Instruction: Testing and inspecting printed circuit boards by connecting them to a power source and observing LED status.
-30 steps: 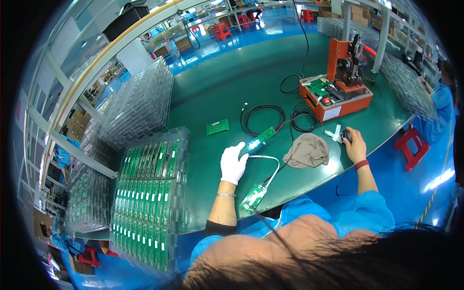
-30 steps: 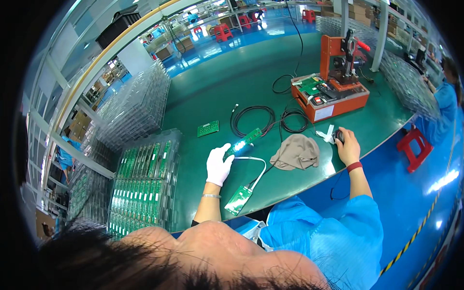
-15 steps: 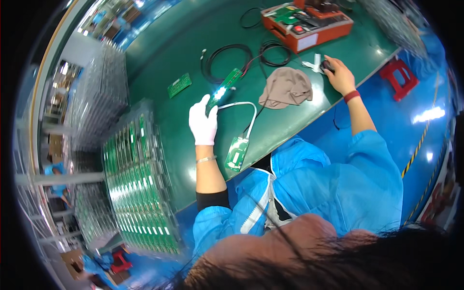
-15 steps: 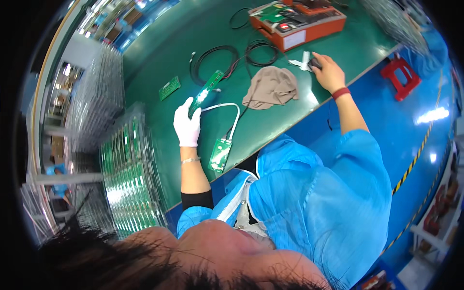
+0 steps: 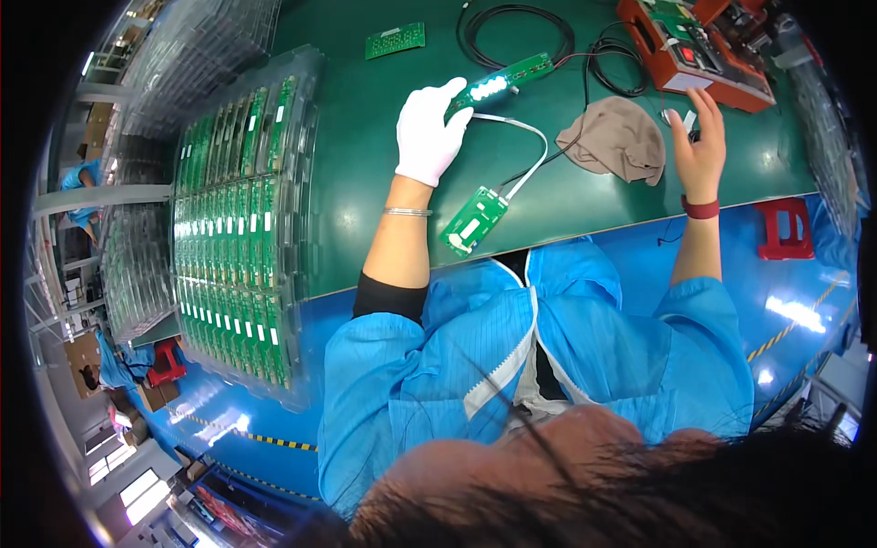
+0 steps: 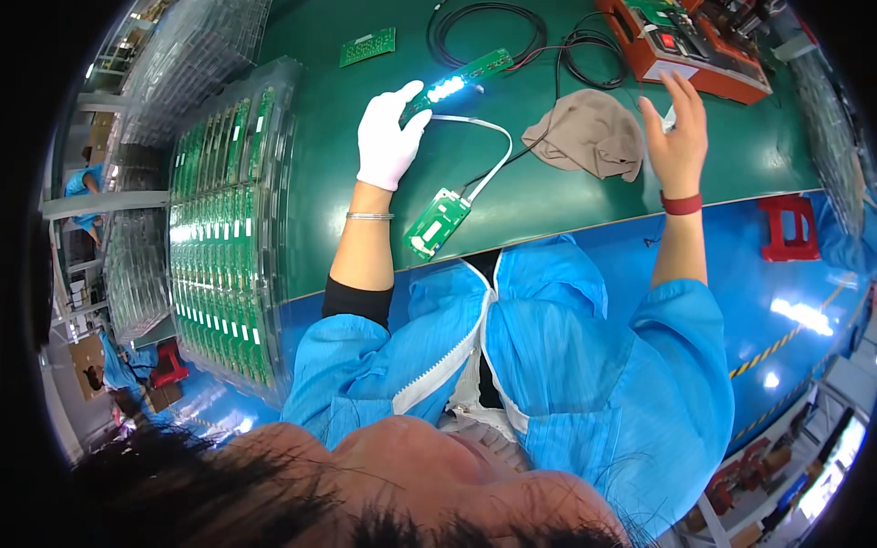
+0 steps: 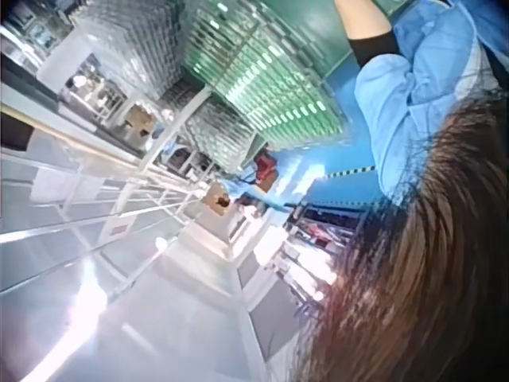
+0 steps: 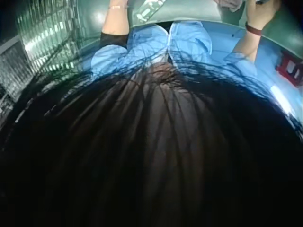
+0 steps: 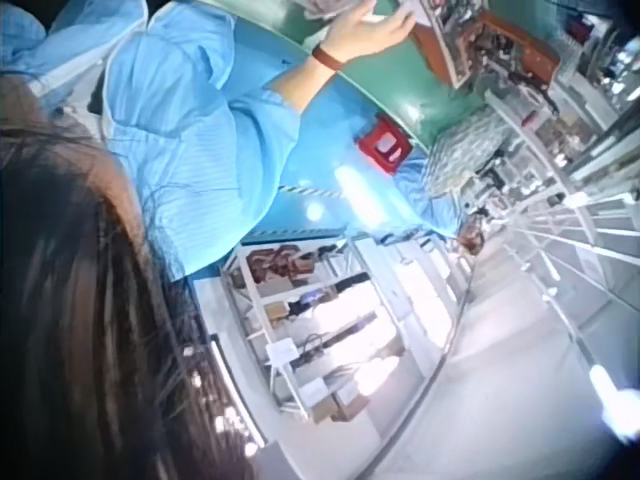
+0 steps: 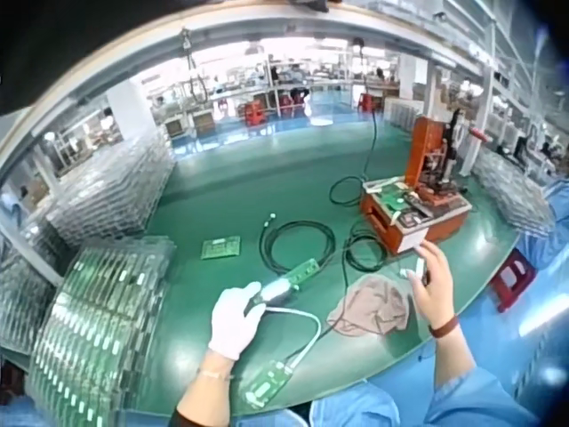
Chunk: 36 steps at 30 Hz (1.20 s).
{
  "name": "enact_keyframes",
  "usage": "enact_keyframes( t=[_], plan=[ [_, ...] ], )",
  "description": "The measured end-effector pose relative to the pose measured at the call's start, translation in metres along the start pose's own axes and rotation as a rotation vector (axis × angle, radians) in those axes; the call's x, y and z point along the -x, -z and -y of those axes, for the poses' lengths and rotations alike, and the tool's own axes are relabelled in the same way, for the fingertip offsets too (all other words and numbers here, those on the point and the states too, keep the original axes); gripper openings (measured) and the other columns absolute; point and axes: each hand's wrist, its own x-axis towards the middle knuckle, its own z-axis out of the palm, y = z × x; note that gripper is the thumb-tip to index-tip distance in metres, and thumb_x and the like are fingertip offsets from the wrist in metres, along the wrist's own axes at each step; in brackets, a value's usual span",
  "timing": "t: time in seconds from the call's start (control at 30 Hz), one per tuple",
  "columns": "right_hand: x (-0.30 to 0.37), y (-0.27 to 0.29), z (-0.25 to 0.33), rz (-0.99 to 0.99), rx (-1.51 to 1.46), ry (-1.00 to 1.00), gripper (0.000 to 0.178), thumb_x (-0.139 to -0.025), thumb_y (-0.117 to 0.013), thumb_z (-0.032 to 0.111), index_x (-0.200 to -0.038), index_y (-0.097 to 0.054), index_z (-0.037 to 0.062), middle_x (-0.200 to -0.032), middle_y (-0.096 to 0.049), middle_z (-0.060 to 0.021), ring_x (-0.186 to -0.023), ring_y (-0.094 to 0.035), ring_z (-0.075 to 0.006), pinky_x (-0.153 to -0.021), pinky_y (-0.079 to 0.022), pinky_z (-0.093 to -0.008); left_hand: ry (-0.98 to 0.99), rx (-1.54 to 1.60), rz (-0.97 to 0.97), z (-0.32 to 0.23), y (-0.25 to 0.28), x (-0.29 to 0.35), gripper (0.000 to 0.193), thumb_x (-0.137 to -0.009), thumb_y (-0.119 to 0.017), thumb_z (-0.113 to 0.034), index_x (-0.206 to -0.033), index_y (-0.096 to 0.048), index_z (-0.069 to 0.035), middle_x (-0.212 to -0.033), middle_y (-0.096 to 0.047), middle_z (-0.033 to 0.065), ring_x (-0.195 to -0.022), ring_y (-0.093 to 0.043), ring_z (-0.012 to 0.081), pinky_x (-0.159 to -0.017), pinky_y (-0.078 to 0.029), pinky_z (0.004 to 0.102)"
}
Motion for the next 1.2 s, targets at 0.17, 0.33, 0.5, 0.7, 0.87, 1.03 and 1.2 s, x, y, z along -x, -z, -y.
enact_keyframes(
  t=[0.17, 0.33, 0.5, 0.7, 0.87, 1.03, 1.2],
  plan=[
    [-0.013, -0.027, 0.044, 0.072, -0.338, 0.073, 0.036, -0.080, -0.068, 0.005, -0.116, -0.064, 0.0030, -0.119, -0.064, -0.0115, -0.109, -0.060, -0.0260, -0.094, -0.046, -0.0337, -0.020, -0.014, -0.046, 0.003, -0.002, -0.004, 0.040, -0.077, -0.069, -0.019, -0.116, -0.065, -0.009, -0.096, -0.063, 0.0103, -0.085, -0.057, 0.0275, -0.080, -0.048, 0.0355],
    [-0.012, -0.028, 0.077, 0.227, -0.357, 0.129, 0.034, -0.079, -0.068, 0.005, -0.113, -0.066, 0.0053, -0.124, -0.061, -0.0113, -0.103, -0.063, -0.0259, -0.088, -0.050, -0.0330, -0.038, -0.029, -0.012, 0.003, -0.003, -0.001, 0.041, -0.075, -0.070, -0.015, -0.116, -0.065, -0.009, -0.097, -0.063, 0.0105, -0.085, -0.058, 0.0270, -0.081, -0.048, 0.0354],
    [-0.062, 0.006, 0.091, 0.128, -0.485, 0.267, 0.044, -0.081, -0.062, 0.010, -0.125, -0.060, 0.0082, -0.139, -0.050, -0.0145, -0.126, -0.049, -0.0313, -0.107, -0.038, -0.0408, -0.023, -0.007, -0.001, 0.004, -0.010, 0.002, 0.041, -0.077, -0.070, -0.017, -0.116, -0.066, -0.007, -0.099, -0.065, 0.0099, -0.086, -0.059, 0.0260, -0.081, -0.048, 0.0328],
    [-0.110, 0.047, 0.101, 0.097, -1.416, 0.306, 0.045, -0.098, -0.050, 0.023, -0.138, -0.046, 0.0026, -0.141, -0.046, -0.0181, -0.133, -0.043, -0.0316, -0.107, -0.041, -0.0471, 0.021, -0.030, -0.002, -0.001, 0.001, -0.003, 0.042, -0.076, -0.069, -0.019, -0.116, -0.064, -0.009, -0.097, -0.064, 0.0098, -0.085, -0.058, 0.0278, -0.080, -0.048, 0.0354],
    [-0.122, 0.014, 0.117, 0.158, -1.559, 0.311, 0.046, -0.097, -0.051, 0.021, -0.138, -0.045, 0.0016, -0.139, -0.047, -0.0190, -0.131, -0.044, -0.0317, -0.106, -0.042, -0.0467, 0.020, 0.002, -0.051, -0.002, 0.002, -0.006, 0.042, -0.075, -0.068, -0.019, -0.116, -0.064, -0.010, -0.094, -0.063, 0.0098, -0.085, -0.057, 0.0279, -0.080, -0.047, 0.0364],
    [-0.119, -0.005, 0.131, 0.160, -1.674, 0.294, 0.046, -0.096, -0.052, 0.020, -0.138, -0.044, 0.0007, -0.137, -0.048, -0.0198, -0.129, -0.046, -0.0317, -0.106, -0.043, -0.0463, 0.001, -0.004, -0.001, -0.003, -0.002, -0.005, 0.041, -0.075, -0.068, -0.019, -0.115, -0.064, -0.010, -0.092, -0.062, 0.0092, -0.084, -0.056, 0.0271, -0.079, -0.047, 0.0354],
    [-0.115, 0.007, 0.132, 0.118, -1.692, 0.275, 0.047, -0.095, -0.053, 0.018, -0.137, -0.043, -0.0002, -0.135, -0.049, -0.0206, -0.127, -0.047, -0.0318, -0.105, -0.044, -0.0460, -0.019, 0.016, -0.061, 0.000, -0.005, 0.000, 0.042, -0.075, -0.068, -0.018, -0.116, -0.064, -0.009, -0.092, -0.062, 0.0087, -0.082, -0.056, 0.0263, -0.078, -0.047, 0.0343]
  ],
)
